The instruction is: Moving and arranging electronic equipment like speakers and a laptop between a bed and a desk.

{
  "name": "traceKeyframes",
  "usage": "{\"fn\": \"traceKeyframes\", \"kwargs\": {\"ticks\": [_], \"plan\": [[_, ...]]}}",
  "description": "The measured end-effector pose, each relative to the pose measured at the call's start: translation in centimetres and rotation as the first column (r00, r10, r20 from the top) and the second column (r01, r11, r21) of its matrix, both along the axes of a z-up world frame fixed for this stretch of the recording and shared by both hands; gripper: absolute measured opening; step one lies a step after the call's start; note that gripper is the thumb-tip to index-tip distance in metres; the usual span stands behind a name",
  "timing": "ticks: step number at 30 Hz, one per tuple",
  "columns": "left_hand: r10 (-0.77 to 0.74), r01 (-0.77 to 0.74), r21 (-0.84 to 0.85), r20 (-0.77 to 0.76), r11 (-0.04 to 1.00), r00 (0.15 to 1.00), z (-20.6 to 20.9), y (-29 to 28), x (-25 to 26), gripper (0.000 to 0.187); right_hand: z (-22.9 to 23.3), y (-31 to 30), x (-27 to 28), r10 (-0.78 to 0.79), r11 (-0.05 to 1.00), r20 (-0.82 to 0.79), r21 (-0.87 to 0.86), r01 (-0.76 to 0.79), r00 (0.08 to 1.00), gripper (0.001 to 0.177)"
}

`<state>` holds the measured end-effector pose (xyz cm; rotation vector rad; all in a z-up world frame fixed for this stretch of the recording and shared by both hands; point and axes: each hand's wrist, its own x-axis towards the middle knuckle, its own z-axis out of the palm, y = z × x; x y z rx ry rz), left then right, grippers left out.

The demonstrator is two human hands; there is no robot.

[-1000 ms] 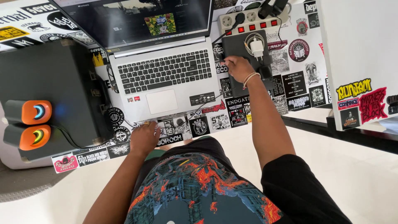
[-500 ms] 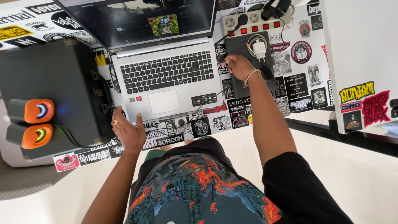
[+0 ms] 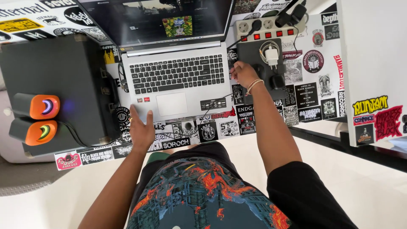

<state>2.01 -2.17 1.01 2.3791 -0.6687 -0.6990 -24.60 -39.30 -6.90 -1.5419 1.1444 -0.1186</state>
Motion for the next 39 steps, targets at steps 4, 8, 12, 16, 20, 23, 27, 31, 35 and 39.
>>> {"fn": "traceKeyframes", "kwargs": {"ticks": [4, 8, 12, 16, 20, 23, 27, 31, 35, 39], "plan": [[-0.013, 0.013, -0.025, -0.012, 1.000, 1.000, -0.4, 0.4, 0.0, 0.084, 0.5, 0.1, 0.1, 0.007, 0.999, -0.026, -0.037, -0.008, 1.000, 0.039], [-0.040, 0.039, -0.051, -0.016, 0.998, 0.999, -1.8, 0.8, 0.1, 0.086, 0.0, -0.8, 0.1, -0.022, 0.994, -0.028, 0.104, 0.025, 0.999, 0.037], [-0.058, 0.057, -0.047, -0.014, 0.997, 0.998, -1.4, 0.6, 0.2, 0.086, -0.7, -1.8, 0.0, 0.003, 0.991, -0.049, 0.132, 0.003, 0.999, 0.026], [-0.018, 0.018, -0.053, 0.007, 0.998, 1.000, -4.1, 0.8, -0.2, 0.088, -5.7, -3.8, -1.5, -0.012, 0.982, -0.006, 0.190, 0.013, 1.000, 0.023], [-0.032, 0.048, -0.114, 0.143, 0.992, 0.989, -4.9, 1.6, 0.1, 0.088, -10.0, -5.8, -2.1, -0.053, 0.983, 0.058, 0.179, 0.042, 0.997, 0.016], [-0.038, 0.053, -0.126, 0.116, 0.991, 0.992, -2.2, 1.2, 0.3, 0.087, -5.5, -4.9, -1.0, -0.053, 0.991, -0.034, 0.122, 0.057, 0.998, 0.022], [-0.101, 0.131, -0.251, 0.126, 0.959, 0.987, 0.8, 2.9, 0.9, 0.073, 2.6, -0.7, 1.2, 0.093, 0.741, -0.507, -0.540, -0.400, 0.857, 0.018], [-0.090, 0.218, -0.367, 0.336, 0.904, 0.938, 7.9, 6.7, 4.2, 0.053, 12.1, 7.0, 7.9, 0.032, 0.435, -0.423, -0.810, -0.394, 0.905, 0.008], [0.088, 0.212, -0.401, 0.612, 0.891, 0.786, 12.6, 12.4, 10.3, 0.047, 16.7, 15.3, 17.0, 0.384, 0.532, 0.092, -0.835, -0.138, 0.919, 0.010], [0.183, 0.032, -0.291, 0.679, 0.956, 0.711, 13.6, 17.0, 15.9, 0.065, 19.9, 23.7, 26.9, 0.706, 0.561, 0.220, -0.753, -0.342, 0.673, 0.032]]}}
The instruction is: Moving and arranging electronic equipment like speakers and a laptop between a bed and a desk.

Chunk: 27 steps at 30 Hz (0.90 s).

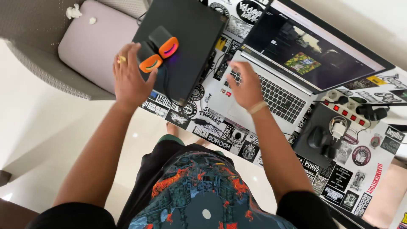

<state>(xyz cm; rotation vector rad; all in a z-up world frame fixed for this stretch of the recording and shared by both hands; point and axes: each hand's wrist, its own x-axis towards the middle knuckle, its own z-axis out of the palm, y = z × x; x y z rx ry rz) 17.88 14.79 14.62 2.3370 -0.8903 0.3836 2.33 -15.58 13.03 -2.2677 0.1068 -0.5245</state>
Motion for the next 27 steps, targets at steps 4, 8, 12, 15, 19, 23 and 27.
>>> {"fn": "traceKeyframes", "kwargs": {"ticks": [4, 8, 12, 15, 19, 23, 27], "plan": [[0.056, -0.045, 0.120, -0.097, 0.992, 0.994, -1.4, 1.5, 2.9, 0.075, 0.3, 5.4, 9.6, 0.165, 0.982, -0.103, -0.074, -0.173, 0.981, 0.056], [0.088, -0.031, 0.248, -0.221, 0.968, 0.971, -1.6, 1.7, 4.3, 0.075, -1.0, 8.5, 16.4, 0.264, 0.945, -0.183, -0.150, -0.292, 0.947, 0.083], [0.104, -0.010, 0.304, -0.294, 0.953, 0.950, -1.5, 1.9, 5.0, 0.074, -2.4, 10.6, 18.7, 0.206, 0.938, -0.374, -0.189, -0.291, 0.904, 0.091], [0.073, 0.017, 0.293, -0.296, 0.956, 0.952, -2.6, 2.3, 5.7, 0.076, -3.7, 11.0, 19.3, 0.168, 0.951, -0.387, -0.178, -0.253, 0.907, 0.086], [0.065, 0.040, 0.300, -0.331, 0.953, 0.941, -2.4, 1.9, 5.8, 0.076, -2.6, 11.0, 18.9, 0.132, 0.970, -0.413, -0.133, -0.203, 0.901, 0.075], [0.121, 0.036, 0.328, -0.447, 0.944, 0.886, -1.3, 1.8, 5.6, 0.077, -1.8, 10.5, 17.8, 0.090, 0.966, -0.445, -0.177, -0.186, 0.891, 0.070], [0.066, 0.113, 0.336, -0.476, 0.935, 0.877, -0.5, 2.8, 4.9, 0.078, -0.9, 9.3, 14.7, 0.079, 0.965, -0.448, -0.189, -0.181, 0.891, 0.067]]}}
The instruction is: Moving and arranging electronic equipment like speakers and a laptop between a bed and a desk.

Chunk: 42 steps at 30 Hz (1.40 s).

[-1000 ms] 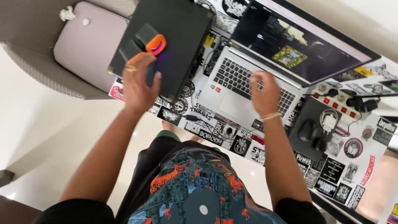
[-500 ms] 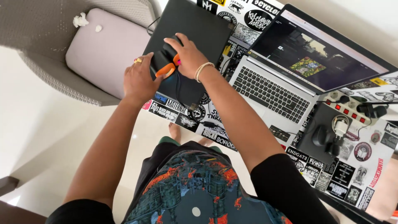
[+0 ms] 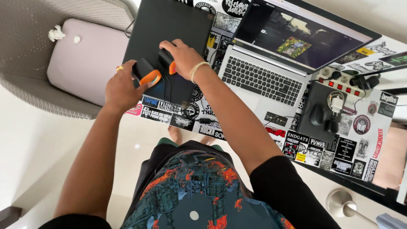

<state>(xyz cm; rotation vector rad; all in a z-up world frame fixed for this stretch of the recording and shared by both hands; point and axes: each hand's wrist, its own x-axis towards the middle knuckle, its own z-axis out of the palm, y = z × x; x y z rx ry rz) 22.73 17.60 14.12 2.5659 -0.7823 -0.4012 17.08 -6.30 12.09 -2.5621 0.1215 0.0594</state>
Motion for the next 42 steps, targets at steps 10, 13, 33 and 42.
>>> {"fn": "traceKeyframes", "kwargs": {"ticks": [10, 13, 33, 42], "plan": [[-0.248, 0.248, -0.021, -0.132, 0.969, 0.960, 2.1, 3.9, -3.0, 0.072, 4.5, -2.0, -8.8, -0.077, 0.996, -0.134, -0.045, 0.072, 0.988, 0.065], [-0.212, 0.207, -0.097, -0.043, 0.973, 0.976, 1.6, 3.4, -2.7, 0.073, 3.7, -1.4, -8.2, -0.058, 0.991, -0.020, -0.122, 0.055, 0.998, 0.070], [-0.130, 0.123, -0.098, -0.072, 0.988, 0.989, -1.1, 1.9, -0.7, 0.073, -2.9, 1.5, -5.8, -0.166, 0.969, 0.182, -0.155, 0.195, 0.969, 0.065], [-0.102, 0.100, -0.068, -0.028, 0.993, 0.994, -1.2, 0.6, -1.5, 0.081, -0.8, -1.4, -11.7, -0.284, 0.950, 0.336, -0.030, 0.311, 0.898, 0.071]]}}
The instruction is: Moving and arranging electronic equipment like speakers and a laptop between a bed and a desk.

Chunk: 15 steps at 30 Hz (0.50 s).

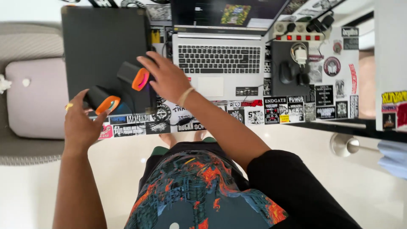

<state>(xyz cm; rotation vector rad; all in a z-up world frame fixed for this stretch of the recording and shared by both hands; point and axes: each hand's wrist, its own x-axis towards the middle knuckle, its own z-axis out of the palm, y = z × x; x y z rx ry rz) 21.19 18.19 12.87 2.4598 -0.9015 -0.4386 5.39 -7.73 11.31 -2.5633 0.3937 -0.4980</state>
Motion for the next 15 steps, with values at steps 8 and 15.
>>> {"fn": "traceKeyframes", "kwargs": {"ticks": [8, 15], "plan": [[-0.100, 0.241, -0.201, 0.535, 0.950, 0.839, 1.7, -2.9, -5.4, 0.086, -7.9, -14.2, -23.8, -0.666, 0.710, 0.406, 0.088, 0.699, 0.626, 0.022], [-0.290, 0.484, -0.340, 0.486, 0.806, 0.824, 0.3, -9.5, -12.0, 0.043, -11.4, -18.7, -35.9, -0.824, 0.479, 0.369, 0.049, 0.876, 0.430, 0.029]]}}
